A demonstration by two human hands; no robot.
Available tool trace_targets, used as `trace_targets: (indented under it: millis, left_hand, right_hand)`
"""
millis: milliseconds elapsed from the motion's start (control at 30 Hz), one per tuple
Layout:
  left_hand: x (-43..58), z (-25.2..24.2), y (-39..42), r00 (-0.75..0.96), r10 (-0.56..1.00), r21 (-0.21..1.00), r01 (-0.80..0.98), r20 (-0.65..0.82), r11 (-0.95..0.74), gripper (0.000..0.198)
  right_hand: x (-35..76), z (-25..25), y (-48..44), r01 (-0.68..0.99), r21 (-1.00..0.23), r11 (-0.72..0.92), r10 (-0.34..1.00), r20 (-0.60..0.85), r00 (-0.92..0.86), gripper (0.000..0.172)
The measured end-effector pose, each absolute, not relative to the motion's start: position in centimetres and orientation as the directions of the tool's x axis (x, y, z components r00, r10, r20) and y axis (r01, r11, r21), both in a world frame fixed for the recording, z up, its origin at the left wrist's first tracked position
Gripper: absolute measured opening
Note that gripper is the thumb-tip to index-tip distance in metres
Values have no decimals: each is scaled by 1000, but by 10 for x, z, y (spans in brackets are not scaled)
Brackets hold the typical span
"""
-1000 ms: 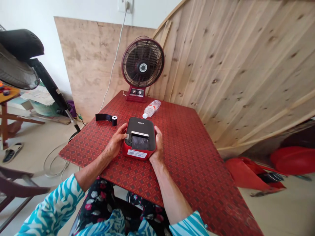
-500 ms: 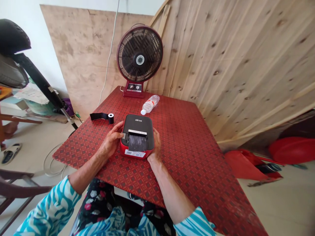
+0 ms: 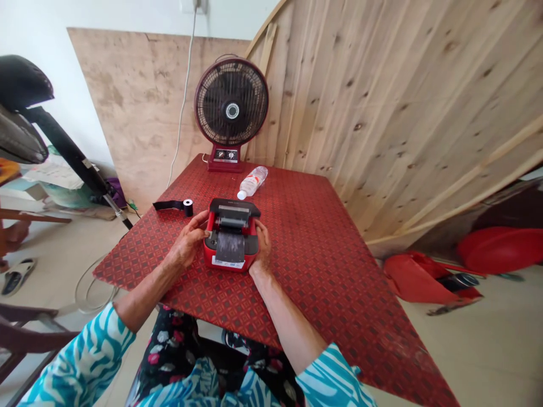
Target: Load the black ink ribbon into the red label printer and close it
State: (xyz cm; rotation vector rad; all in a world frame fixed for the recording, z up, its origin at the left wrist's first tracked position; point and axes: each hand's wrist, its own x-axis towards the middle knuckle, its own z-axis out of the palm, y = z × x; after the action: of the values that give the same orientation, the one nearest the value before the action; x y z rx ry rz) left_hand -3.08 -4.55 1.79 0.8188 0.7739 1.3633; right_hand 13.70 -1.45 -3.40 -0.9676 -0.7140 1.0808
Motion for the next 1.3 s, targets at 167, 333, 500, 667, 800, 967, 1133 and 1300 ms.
trace_targets:
  millis: [167, 333, 500, 667, 800, 967, 1133, 1300]
  left_hand:
    - [-33, 20, -45, 80, 997, 871, -487, -21, 57, 67]
    - [-34, 21, -45, 78, 997, 890, -453, -15, 49, 62]
    - [-46, 26, -46, 24, 999, 969, -246, 37, -30, 52]
    - [-47, 65, -32, 85, 929, 881, 297, 359, -368, 18]
    - [-22, 95, -2, 454, 867, 584, 654, 205, -481, 18]
    - [8, 101, 22, 465, 879, 62, 885, -103, -461, 30]
    - [19, 102, 24, 489, 866, -119, 858, -105, -499, 29]
    - [14, 110, 17, 524, 847, -161, 832, -88, -532, 29]
  right_hand:
    - [138, -33, -13, -434, -895, 101, 938, -60, 342, 41]
    - [138, -33, -15, -410, -902, 137, 949, 1, 314, 44]
    - [138, -33, -14, -396, -903, 164, 948, 34, 315, 41]
    - [138, -30, -11, -371, -907, 200, 942, 74, 328, 36]
    - [137, -29, -11, -357, -915, 188, 944, 69, 322, 35]
    - [131, -32, -7, -367, -903, 224, 945, 109, 309, 33]
    - [130, -28, -5, -369, -891, 264, 933, 139, 333, 29]
    - [132, -25, -6, -357, -891, 279, 928, 155, 340, 28]
